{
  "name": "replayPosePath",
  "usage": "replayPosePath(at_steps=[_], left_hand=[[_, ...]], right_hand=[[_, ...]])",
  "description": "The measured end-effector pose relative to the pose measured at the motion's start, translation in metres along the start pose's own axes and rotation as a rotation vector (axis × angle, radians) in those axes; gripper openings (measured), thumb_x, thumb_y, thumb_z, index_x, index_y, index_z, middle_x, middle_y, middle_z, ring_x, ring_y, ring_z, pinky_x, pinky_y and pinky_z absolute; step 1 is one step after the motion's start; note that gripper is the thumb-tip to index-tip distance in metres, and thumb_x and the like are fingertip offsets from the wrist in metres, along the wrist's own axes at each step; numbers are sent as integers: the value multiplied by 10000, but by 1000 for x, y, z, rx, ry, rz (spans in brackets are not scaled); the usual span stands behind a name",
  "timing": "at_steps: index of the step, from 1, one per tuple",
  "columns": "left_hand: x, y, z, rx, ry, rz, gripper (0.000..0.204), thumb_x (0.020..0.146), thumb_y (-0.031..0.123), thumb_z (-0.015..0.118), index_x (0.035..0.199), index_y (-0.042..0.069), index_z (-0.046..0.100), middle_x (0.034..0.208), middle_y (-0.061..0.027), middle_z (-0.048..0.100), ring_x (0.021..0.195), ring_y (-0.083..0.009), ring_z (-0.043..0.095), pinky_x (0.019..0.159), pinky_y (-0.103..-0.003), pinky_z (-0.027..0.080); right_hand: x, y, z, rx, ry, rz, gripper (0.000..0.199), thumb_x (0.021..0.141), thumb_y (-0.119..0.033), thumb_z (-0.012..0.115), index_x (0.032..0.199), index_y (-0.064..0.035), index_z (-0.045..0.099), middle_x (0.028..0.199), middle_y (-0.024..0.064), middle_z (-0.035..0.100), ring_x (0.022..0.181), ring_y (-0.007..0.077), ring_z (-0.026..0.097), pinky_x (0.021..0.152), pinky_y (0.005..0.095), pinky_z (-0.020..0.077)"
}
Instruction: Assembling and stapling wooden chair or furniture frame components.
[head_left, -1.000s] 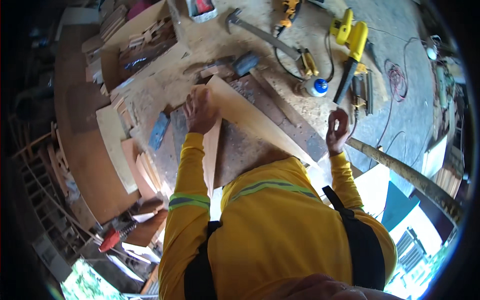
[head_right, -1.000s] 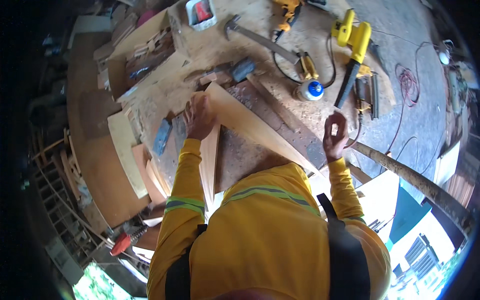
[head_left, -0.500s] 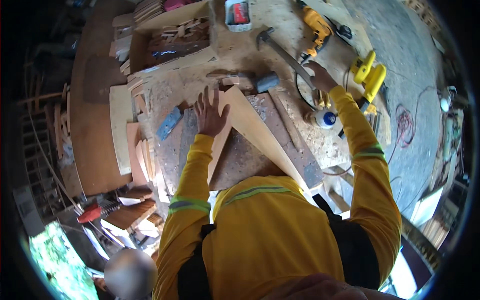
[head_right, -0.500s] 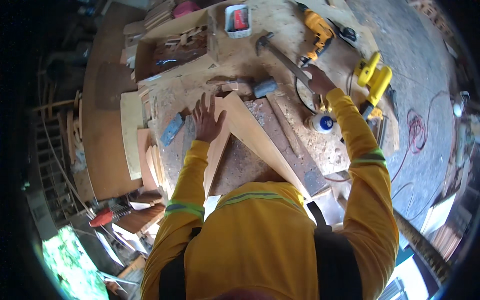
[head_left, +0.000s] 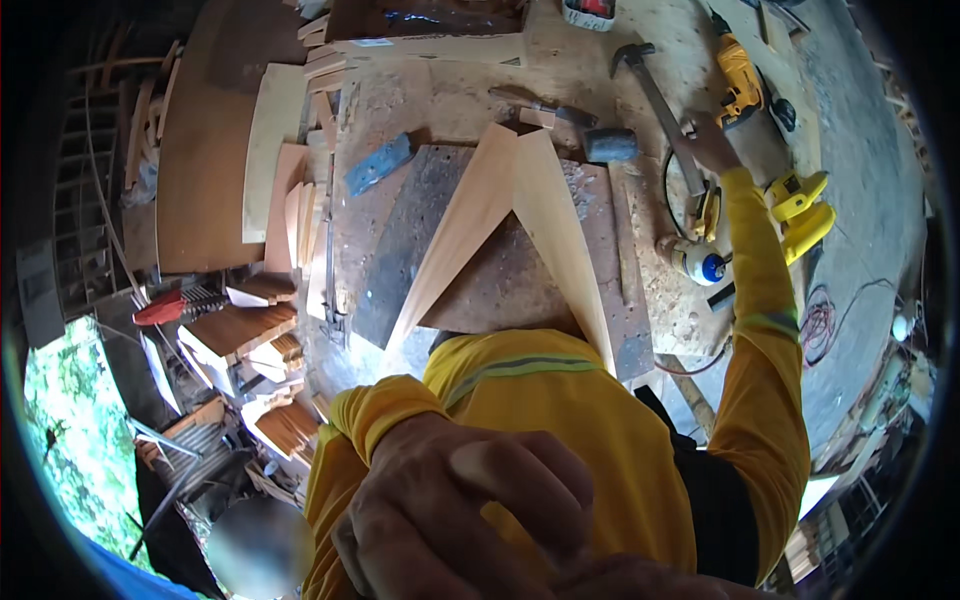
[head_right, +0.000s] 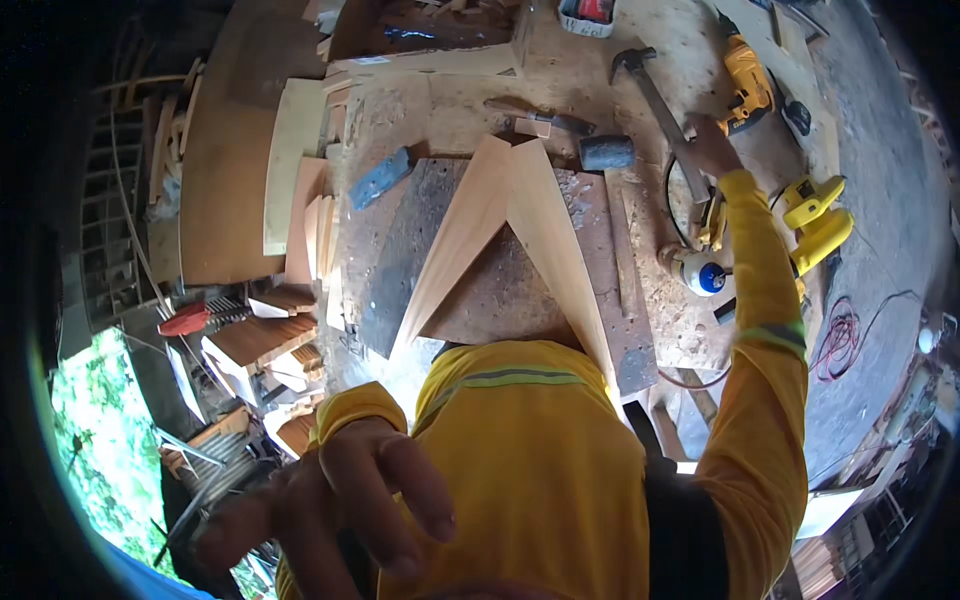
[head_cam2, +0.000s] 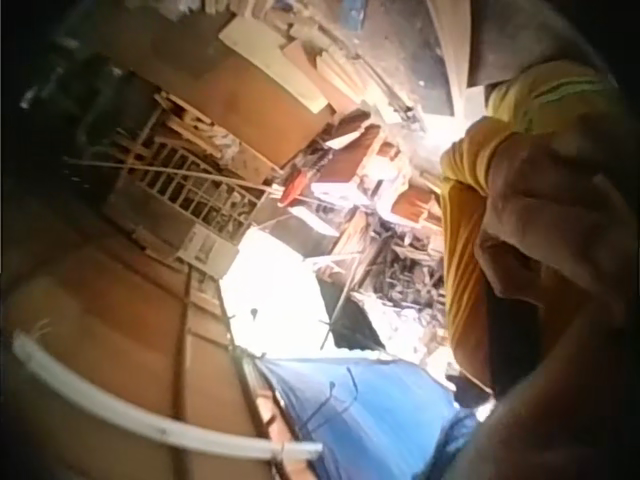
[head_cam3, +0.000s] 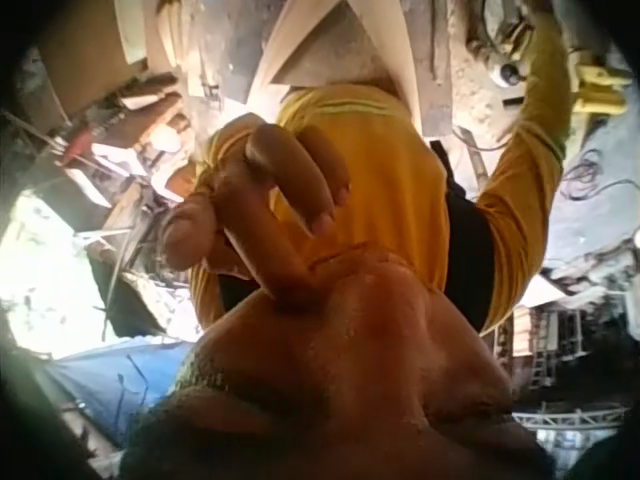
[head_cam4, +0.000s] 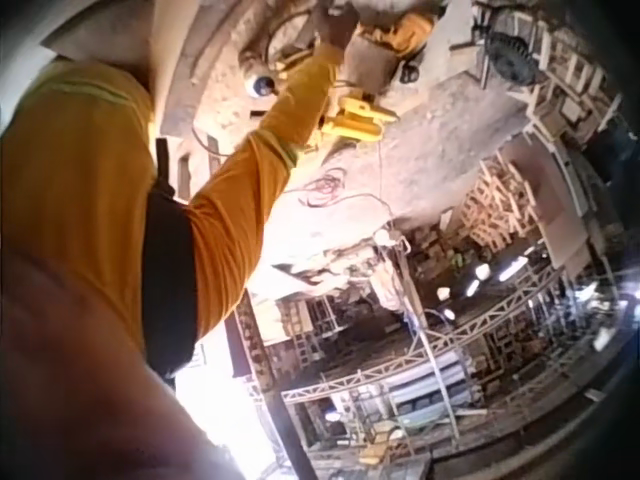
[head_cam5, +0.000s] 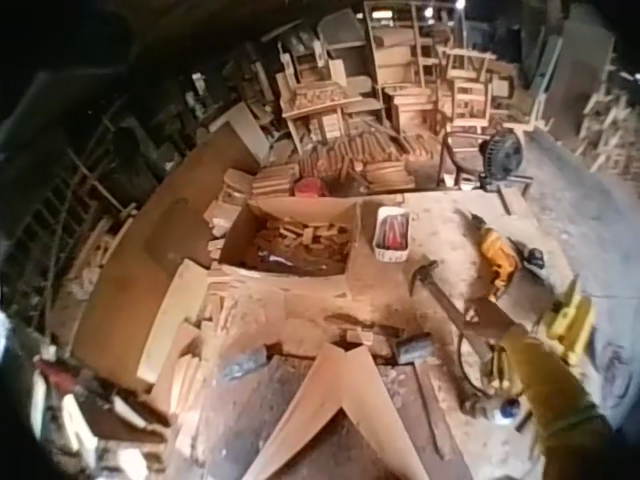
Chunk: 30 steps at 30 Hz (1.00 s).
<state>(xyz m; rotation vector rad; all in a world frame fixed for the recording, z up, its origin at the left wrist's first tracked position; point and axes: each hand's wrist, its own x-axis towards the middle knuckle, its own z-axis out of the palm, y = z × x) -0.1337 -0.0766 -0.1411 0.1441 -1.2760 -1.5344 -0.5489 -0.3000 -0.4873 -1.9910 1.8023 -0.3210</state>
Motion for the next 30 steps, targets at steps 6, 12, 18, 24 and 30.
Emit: replayPosePath(at_steps=[6,12,18,24,30], left_hand=[[-6,1,4,-121,-73,-15,606,982,269,603,1515,90,376,1104,-88,629,1051,-288,560,936,-425,472],[-13,12,17,-154,-111,-26,522,1029,307,540,1506,141,405,995,-33,654,981,-243,557,872,-405,498],[-35,19,25,-4,139,-168,681,995,299,586,1578,128,280,809,-9,555,826,-209,557,802,-402,530],[-73,21,-16,151,309,-134,1123,832,420,765,1614,19,65,962,-51,568,892,-204,526,769,-380,516],[-126,36,-14,280,672,-65,1343,670,425,894,1609,-10,39,1194,-109,545,950,-243,543,773,-397,504]], right_hand=[[-164,-12,-95,687,555,63,398,954,59,553,1343,-12,594,1225,108,675,1169,220,635,995,341,516],[-306,9,-48,492,959,445,343,937,-37,610,1274,22,631,1264,106,675,1153,227,652,971,345,527],[-255,112,-80,-98,651,535,241,907,-96,649,1130,-14,695,1011,103,747,913,245,722,815,341,566],[-171,85,-9,219,385,191,190,909,-77,616,1064,-50,723,993,119,755,925,254,728,826,359,566],[-172,47,-2,160,565,317,261,887,-50,579,1116,-49,704,1061,143,746,976,281,722,858,368,559]])
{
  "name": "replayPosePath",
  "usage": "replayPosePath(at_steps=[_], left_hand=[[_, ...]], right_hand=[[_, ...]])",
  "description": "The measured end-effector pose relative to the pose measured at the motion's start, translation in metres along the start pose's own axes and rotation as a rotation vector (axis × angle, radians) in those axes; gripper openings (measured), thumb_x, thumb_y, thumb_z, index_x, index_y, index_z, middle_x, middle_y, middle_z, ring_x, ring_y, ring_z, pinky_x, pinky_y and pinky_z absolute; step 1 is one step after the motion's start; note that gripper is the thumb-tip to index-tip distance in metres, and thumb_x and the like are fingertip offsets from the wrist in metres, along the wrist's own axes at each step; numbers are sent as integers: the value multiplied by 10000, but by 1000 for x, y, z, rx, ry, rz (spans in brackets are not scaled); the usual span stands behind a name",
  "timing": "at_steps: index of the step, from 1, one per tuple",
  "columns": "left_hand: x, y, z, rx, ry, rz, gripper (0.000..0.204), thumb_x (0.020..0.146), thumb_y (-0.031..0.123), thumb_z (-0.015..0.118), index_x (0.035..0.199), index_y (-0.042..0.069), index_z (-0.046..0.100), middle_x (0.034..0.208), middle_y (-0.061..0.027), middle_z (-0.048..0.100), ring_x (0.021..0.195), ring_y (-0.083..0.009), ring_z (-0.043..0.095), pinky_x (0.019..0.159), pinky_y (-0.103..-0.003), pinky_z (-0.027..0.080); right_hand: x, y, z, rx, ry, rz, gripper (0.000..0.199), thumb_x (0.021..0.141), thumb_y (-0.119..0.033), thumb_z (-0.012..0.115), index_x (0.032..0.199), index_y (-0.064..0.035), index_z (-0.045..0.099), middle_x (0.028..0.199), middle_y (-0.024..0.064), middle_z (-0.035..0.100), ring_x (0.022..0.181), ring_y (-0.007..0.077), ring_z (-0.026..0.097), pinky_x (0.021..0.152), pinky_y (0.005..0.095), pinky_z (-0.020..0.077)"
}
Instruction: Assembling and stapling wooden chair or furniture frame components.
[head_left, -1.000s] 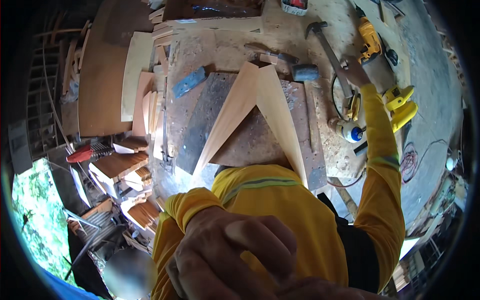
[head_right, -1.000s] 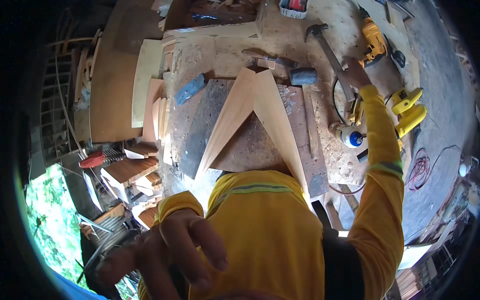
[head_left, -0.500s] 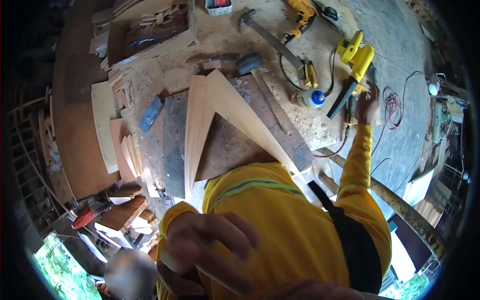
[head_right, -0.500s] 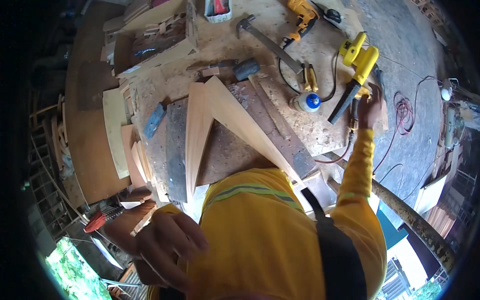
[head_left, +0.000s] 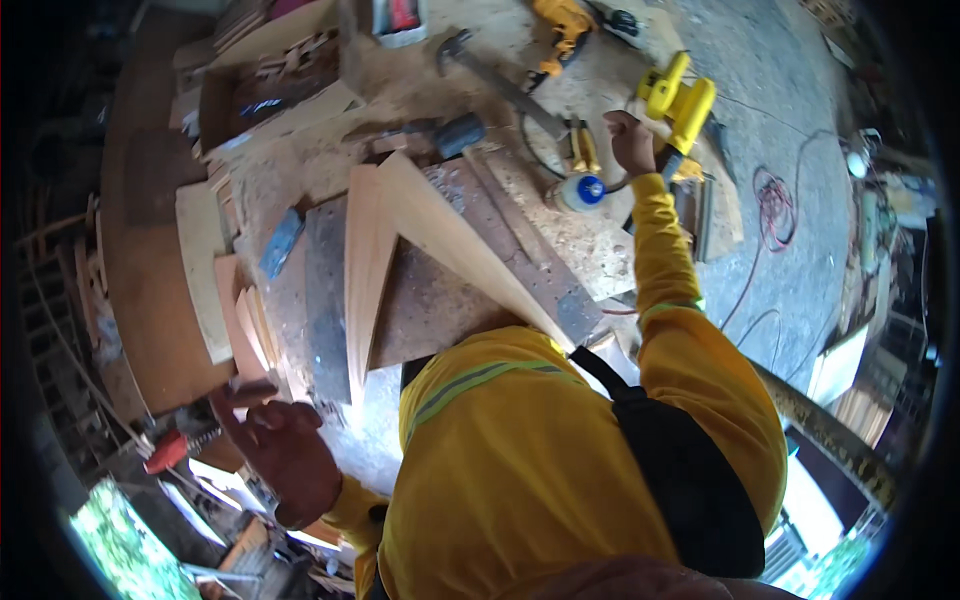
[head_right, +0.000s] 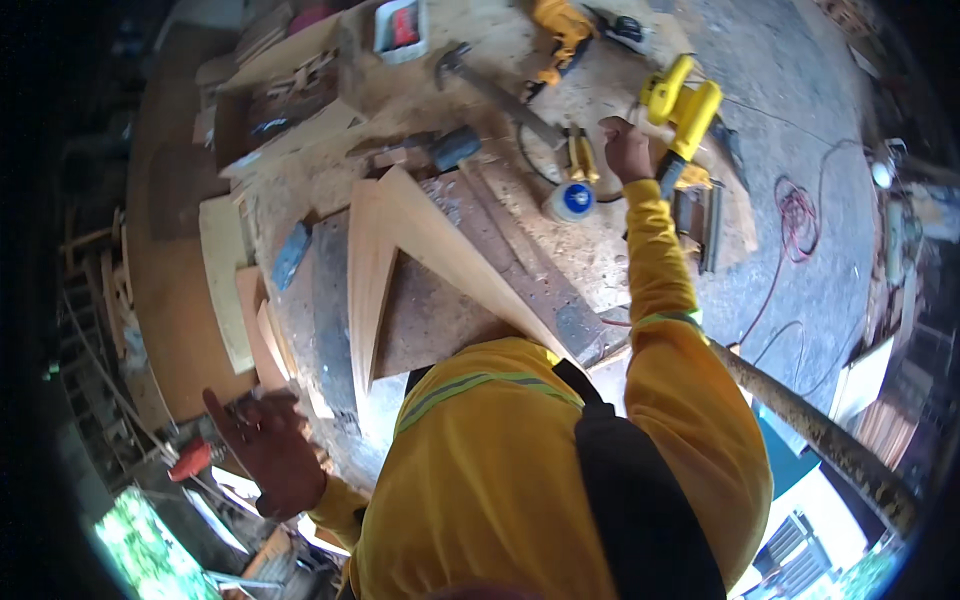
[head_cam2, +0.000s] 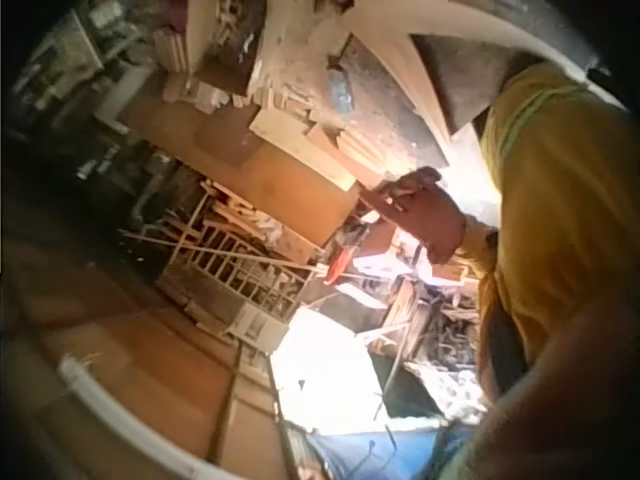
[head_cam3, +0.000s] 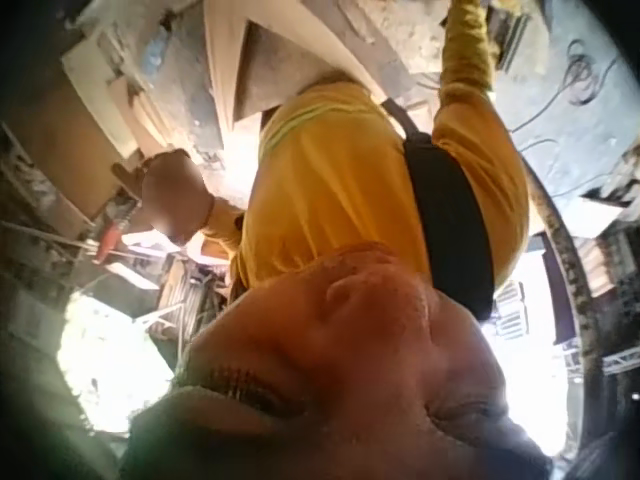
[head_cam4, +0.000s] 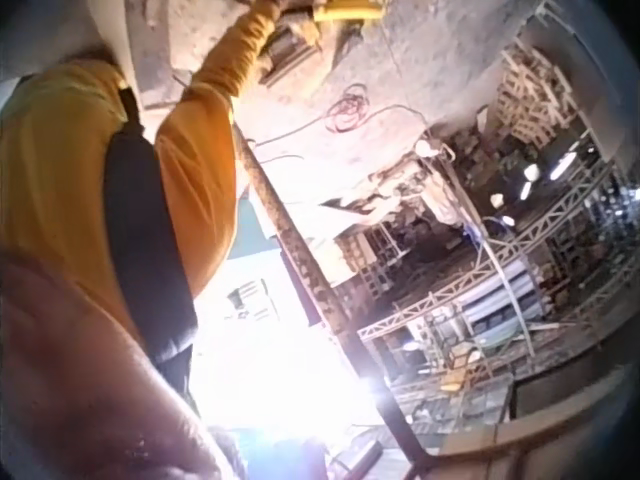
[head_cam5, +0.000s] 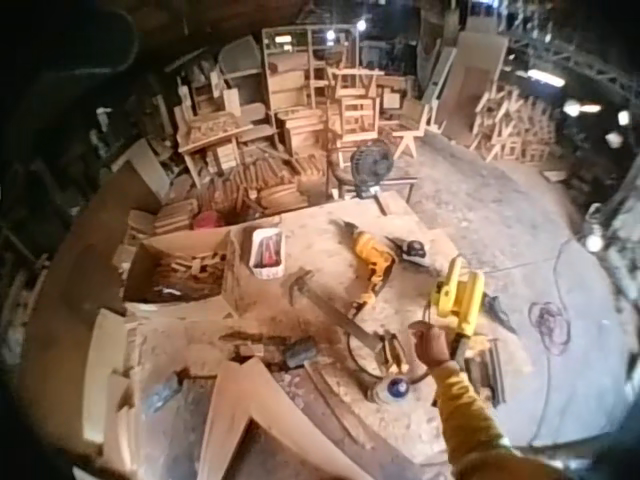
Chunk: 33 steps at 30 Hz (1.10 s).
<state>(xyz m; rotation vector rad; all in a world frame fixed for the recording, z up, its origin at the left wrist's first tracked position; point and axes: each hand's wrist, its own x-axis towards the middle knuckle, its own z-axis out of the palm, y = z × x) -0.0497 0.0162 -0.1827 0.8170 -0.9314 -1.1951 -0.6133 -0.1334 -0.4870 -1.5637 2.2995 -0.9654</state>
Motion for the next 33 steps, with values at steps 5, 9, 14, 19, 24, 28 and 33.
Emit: replayPosePath(at_steps=[5,9,14,19,24,28,33], left_hand=[[1,-8,-26,-75,-29,-28,1280,717,352,860,1609,-9,15,1222,-127,546,1021,-267,546,842,-409,496],[10,-19,-39,-234,-166,-152,1251,737,351,848,1603,-17,23,1334,-163,527,1174,-310,543,1027,-465,449],[30,-48,-46,-19,-172,-204,1127,781,464,770,1587,-23,152,1305,-177,576,1117,-267,582,975,-413,467],[49,-71,-70,89,-254,-280,948,805,320,716,1572,6,255,1285,-169,587,1051,-236,587,933,-374,468],[49,-92,-106,327,-171,-389,820,827,185,718,1544,49,343,1216,-116,610,1004,-170,586,904,-316,474],[47,-123,-116,575,-325,-360,749,807,116,760,1476,32,435,1165,-72,622,977,-134,585,892,-291,480],[42,-153,-98,696,-552,-348,606,862,115,732,1408,-16,502,1266,-119,578,1143,-219,585,977,-393,489]], right_hand=[[-87,57,-71,-59,540,327,272,901,-72,593,1154,-64,692,1100,165,723,1035,321,693,885,412,548],[-135,139,-77,-249,437,397,344,887,-152,643,1219,-65,654,1133,155,708,1076,349,664,938,444,524],[-122,209,-36,-232,37,493,922,714,-446,807,1434,2,445,1339,214,601,1194,385,589,1054,458,450],[-148,202,-103,210,188,754,1152,729,-252,806,1613,-38,99,1006,145,666,777,276,652,646,380,547],[-263,66,-187,546,131,819,185,884,-169,686,1039,-117,600,602,-60,404,442,56,378,417,249,293],[-318,-84,-181,644,22,700,206,915,-201,679,753,-117,583,621,-30,490,506,77,448,468,273,346],[-269,-229,-113,554,-571,594,149,921,-140,639,797,-58,649,704,9,555,618,120,522,591,286,440]])
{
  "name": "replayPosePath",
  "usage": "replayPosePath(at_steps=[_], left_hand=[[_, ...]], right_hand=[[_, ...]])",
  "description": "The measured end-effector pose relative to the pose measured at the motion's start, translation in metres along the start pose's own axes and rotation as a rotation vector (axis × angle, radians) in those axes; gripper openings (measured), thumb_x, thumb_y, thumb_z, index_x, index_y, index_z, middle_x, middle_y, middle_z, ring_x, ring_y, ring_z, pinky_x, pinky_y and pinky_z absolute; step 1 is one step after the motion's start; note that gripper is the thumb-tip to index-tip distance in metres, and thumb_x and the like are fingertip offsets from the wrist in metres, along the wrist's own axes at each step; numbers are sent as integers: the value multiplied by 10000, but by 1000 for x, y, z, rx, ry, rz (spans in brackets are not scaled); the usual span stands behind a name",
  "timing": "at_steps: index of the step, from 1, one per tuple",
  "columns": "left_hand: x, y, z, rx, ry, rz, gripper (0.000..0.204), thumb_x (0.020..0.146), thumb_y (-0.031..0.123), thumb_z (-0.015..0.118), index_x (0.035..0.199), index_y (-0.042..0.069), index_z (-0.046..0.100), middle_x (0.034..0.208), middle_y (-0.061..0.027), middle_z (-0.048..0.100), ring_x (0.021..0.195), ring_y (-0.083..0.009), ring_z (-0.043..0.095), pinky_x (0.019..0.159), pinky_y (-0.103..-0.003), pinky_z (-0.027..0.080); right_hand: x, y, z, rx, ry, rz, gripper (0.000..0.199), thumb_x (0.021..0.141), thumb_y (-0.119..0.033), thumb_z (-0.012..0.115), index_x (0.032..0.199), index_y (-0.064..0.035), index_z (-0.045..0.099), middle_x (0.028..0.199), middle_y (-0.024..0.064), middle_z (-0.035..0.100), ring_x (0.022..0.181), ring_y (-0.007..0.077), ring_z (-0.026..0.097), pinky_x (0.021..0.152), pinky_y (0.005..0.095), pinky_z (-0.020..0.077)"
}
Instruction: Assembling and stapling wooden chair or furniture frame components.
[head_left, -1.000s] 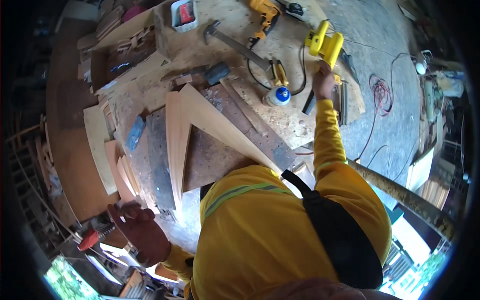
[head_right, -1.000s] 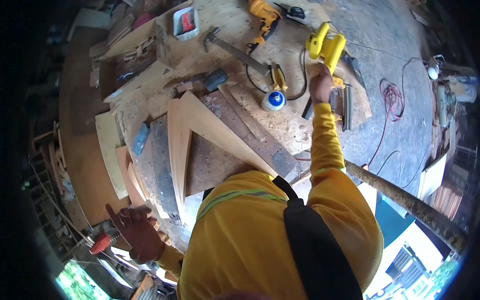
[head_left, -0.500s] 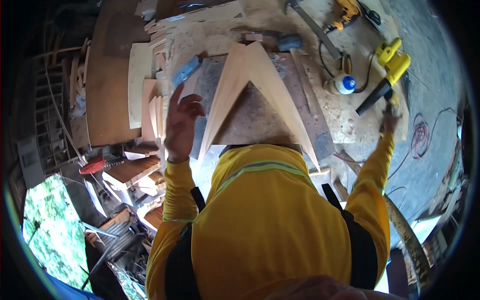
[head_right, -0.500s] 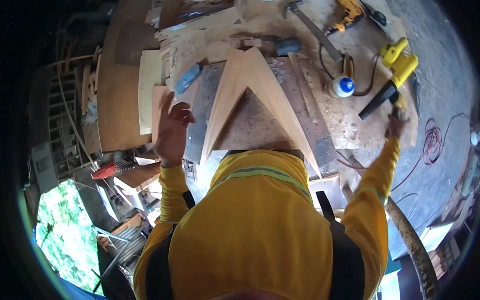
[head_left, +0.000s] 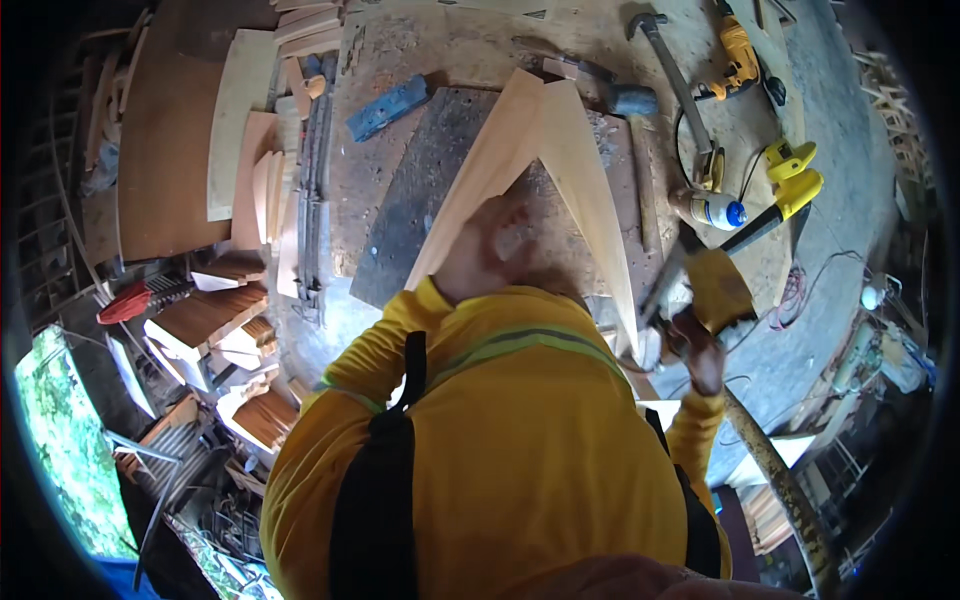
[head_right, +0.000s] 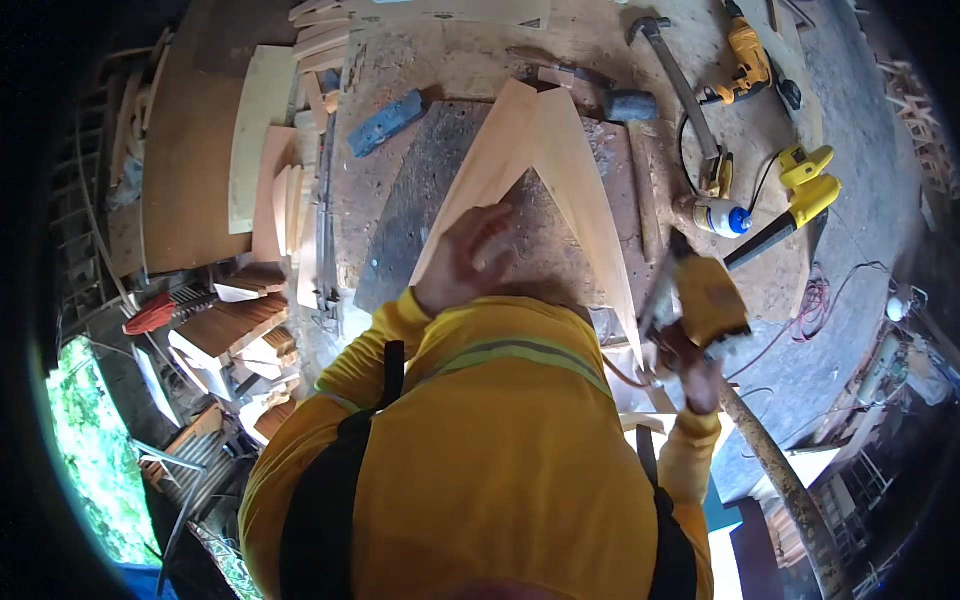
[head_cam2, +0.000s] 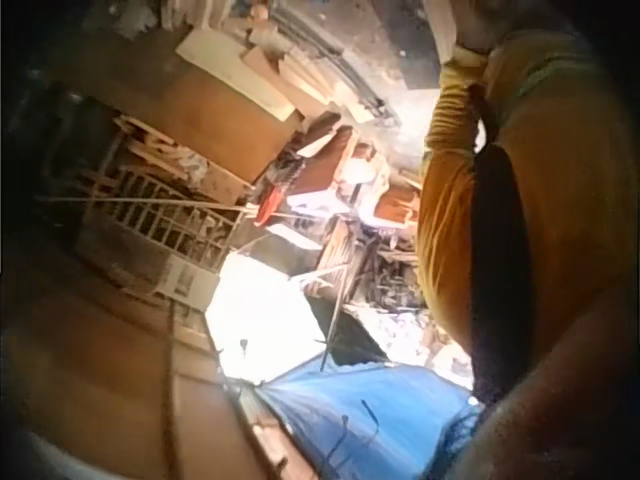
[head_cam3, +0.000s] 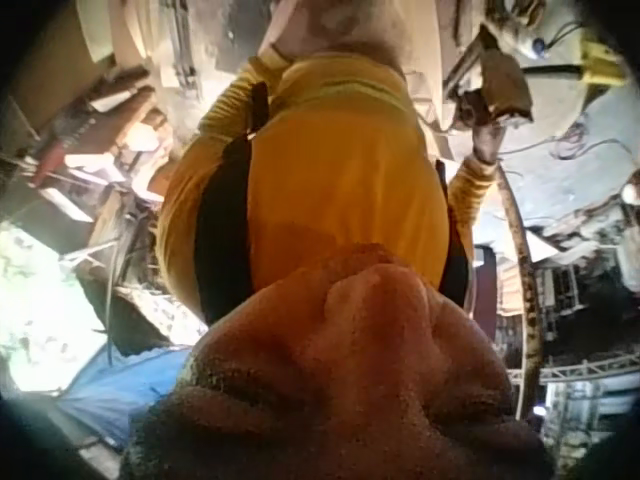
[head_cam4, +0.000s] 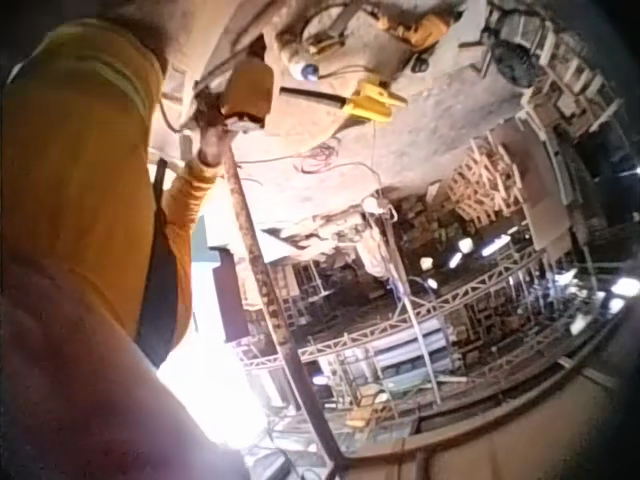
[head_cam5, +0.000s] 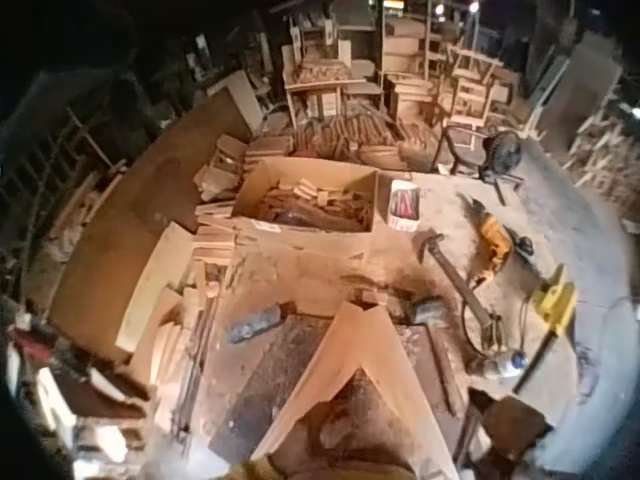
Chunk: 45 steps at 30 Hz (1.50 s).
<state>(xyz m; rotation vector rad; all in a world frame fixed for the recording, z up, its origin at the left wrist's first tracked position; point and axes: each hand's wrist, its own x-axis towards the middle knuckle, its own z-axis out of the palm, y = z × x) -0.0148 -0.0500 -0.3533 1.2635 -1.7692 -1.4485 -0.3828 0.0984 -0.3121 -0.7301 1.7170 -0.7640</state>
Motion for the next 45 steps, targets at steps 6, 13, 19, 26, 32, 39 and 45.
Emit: replayPosePath(at_steps=[6,13,19,26,32,39,45], left_hand=[[52,6,15,119,108,672,805,772,239,773,1453,-36,443,1437,-310,405,1280,-462,493,1057,-494,458],[106,-20,34,-56,292,511,937,763,212,779,1512,-88,301,1455,-403,259,1293,-547,437,1073,-489,465],[107,-36,32,-34,222,466,993,753,184,769,1539,-83,224,1440,-395,258,1330,-562,379,1053,-475,483],[108,-41,28,-130,231,471,1012,737,186,778,1544,-67,221,1448,-393,264,1344,-565,359,1071,-504,457],[122,-30,15,-162,394,507,1047,699,230,816,1527,-64,248,1439,-403,290,1326,-581,377,1099,-585,400],[137,-26,15,-126,424,556,1076,666,313,846,1468,-126,280,1445,-417,296,1317,-600,375,1132,-642,320],[103,-95,13,134,446,175,982,746,369,785,1441,-146,320,1451,-387,342,1358,-557,366,1157,-622,291]], right_hand=[[144,-77,129,-63,-302,114,251,918,-73,675,1155,-37,601,905,59,668,724,118,618,610,282,494],[208,-81,171,-197,-378,-323,413,1015,-119,576,1407,-60,460,1265,57,587,1080,119,602,844,289,532],[214,-89,174,-52,-357,76,421,1026,-112,565,1422,-54,438,1273,42,583,1084,117,600,855,281,532],[222,-82,172,-365,-427,-3,456,1023,-106,567,1449,-52,413,1333,77,560,1177,146,579,942,311,517],[197,-75,193,302,-427,-123,563,1006,-142,590,1506,-38,355,1490,140,445,1388,199,435,1117,369,414],[190,-100,189,-66,-397,-270,443,972,-171,626,1348,-18,448,1215,113,586,1165,194,554,984,356,465],[213,-111,177,-257,-108,344,104,883,-82,627,978,-44,611,729,50,579,624,189,593,586,317,488]])
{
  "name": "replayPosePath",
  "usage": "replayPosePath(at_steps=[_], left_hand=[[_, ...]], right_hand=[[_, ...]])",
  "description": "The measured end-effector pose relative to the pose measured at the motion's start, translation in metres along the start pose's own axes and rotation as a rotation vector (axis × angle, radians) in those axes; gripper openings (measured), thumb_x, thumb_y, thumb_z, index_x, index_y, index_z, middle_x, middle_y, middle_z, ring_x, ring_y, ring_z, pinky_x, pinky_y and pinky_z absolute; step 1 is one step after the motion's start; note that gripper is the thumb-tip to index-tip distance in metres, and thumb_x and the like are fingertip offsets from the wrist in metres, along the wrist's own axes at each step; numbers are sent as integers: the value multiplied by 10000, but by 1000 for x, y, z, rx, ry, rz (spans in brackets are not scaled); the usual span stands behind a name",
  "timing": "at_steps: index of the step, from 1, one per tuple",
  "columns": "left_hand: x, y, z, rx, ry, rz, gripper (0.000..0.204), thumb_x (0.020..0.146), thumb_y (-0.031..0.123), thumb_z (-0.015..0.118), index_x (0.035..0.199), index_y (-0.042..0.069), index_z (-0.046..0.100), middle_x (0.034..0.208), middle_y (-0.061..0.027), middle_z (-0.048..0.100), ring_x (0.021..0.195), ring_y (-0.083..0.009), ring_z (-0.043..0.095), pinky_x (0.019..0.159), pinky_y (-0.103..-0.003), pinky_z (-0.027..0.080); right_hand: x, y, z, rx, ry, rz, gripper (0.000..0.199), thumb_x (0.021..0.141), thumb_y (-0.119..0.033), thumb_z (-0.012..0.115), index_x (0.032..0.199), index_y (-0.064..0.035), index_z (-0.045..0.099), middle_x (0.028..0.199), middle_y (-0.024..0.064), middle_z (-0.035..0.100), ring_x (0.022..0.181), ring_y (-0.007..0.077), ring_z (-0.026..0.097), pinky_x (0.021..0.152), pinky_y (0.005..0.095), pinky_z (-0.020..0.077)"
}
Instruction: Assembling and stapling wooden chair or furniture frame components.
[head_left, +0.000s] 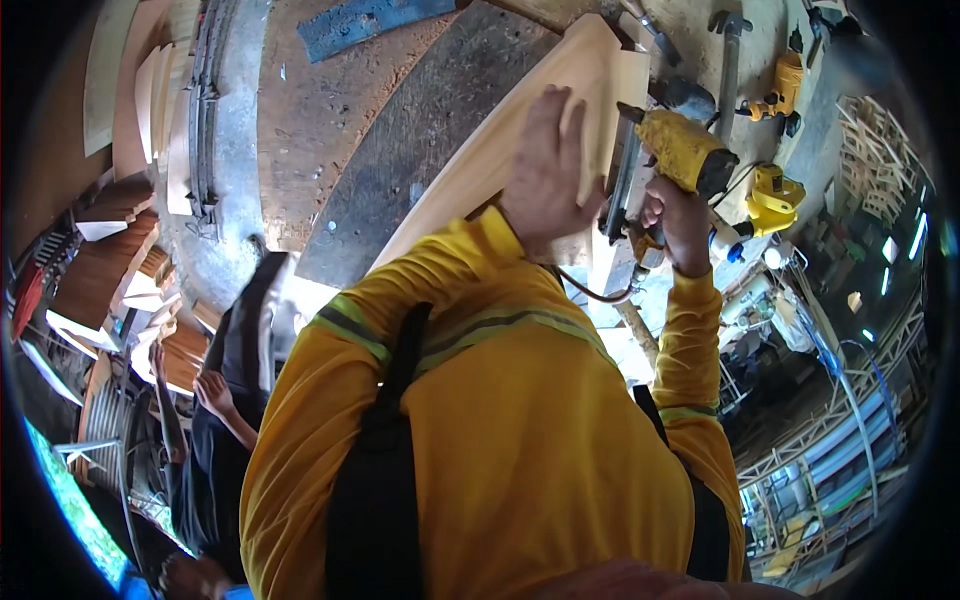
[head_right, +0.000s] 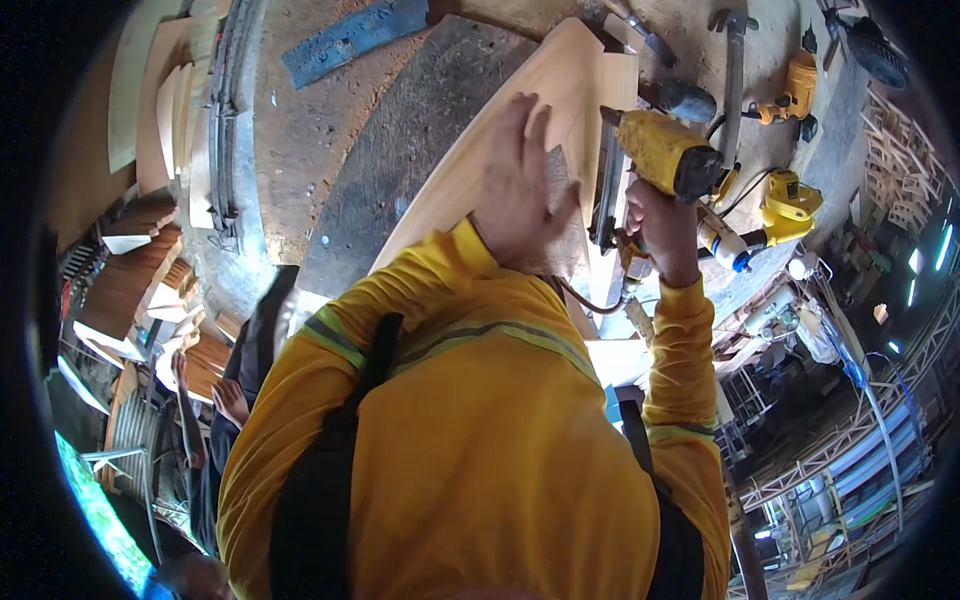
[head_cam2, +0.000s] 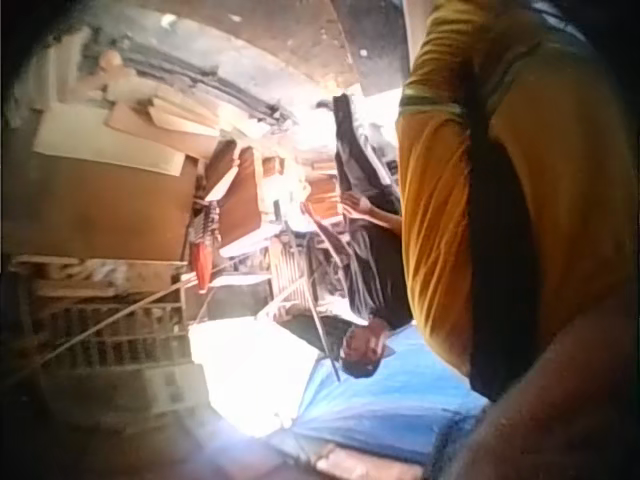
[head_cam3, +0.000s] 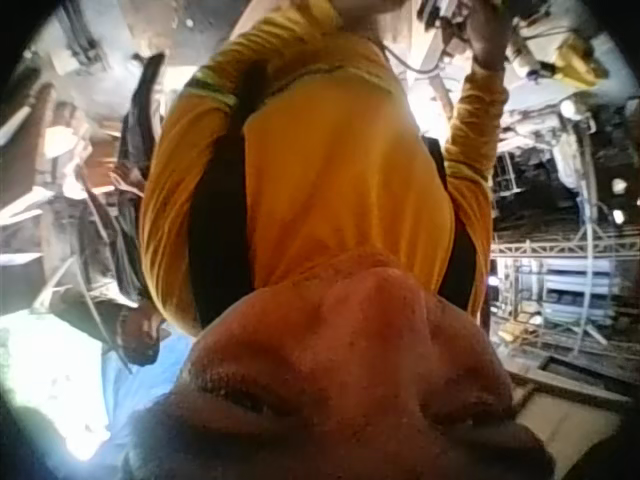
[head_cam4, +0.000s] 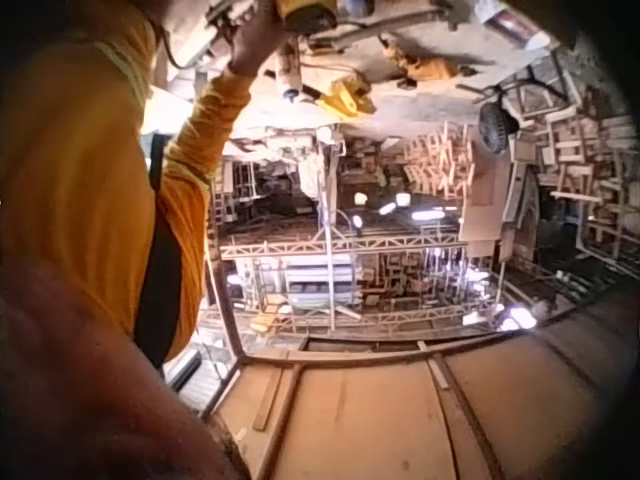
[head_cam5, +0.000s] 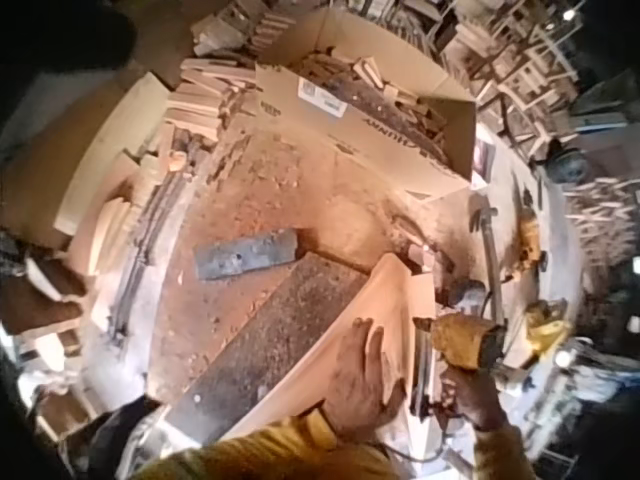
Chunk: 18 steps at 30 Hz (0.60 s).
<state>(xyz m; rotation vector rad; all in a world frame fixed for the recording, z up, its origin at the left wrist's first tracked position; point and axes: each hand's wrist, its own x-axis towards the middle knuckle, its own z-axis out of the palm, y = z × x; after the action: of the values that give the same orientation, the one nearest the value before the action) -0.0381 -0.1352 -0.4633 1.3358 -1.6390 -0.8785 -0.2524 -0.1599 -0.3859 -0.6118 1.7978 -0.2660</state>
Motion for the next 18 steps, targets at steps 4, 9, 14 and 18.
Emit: replayPosePath(at_steps=[4,9,14,18], left_hand=[[-11,-41,10,297,-35,-38,871,829,373,731,1435,-135,365,1471,-310,377,1388,-482,379,1169,-579,298],[-13,-58,16,372,-83,-41,777,890,364,689,1427,-122,407,1485,-237,405,1399,-412,397,1174,-527,309],[-13,-57,14,362,-74,-28,767,892,369,687,1422,-117,419,1478,-231,419,1400,-412,397,1167,-518,322],[-13,-59,15,369,-67,-31,764,889,370,692,1418,-115,427,1475,-232,418,1396,-409,405,1164,-516,327]], right_hand=[[-2,-4,11,-67,13,-164,81,881,-83,617,836,-76,550,573,-33,412,448,98,420,458,261,386],[2,-10,23,-60,9,-74,55,880,-83,625,870,-72,572,610,-28,452,486,94,452,478,256,404],[5,-10,23,-98,-23,-83,61,881,-76,617,938,-66,598,620,-38,452,491,77,442,468,243,393],[2,-16,27,-100,-21,-98,132,883,-73,609,1013,-60,622,623,-40,450,493,73,437,465,239,389]])
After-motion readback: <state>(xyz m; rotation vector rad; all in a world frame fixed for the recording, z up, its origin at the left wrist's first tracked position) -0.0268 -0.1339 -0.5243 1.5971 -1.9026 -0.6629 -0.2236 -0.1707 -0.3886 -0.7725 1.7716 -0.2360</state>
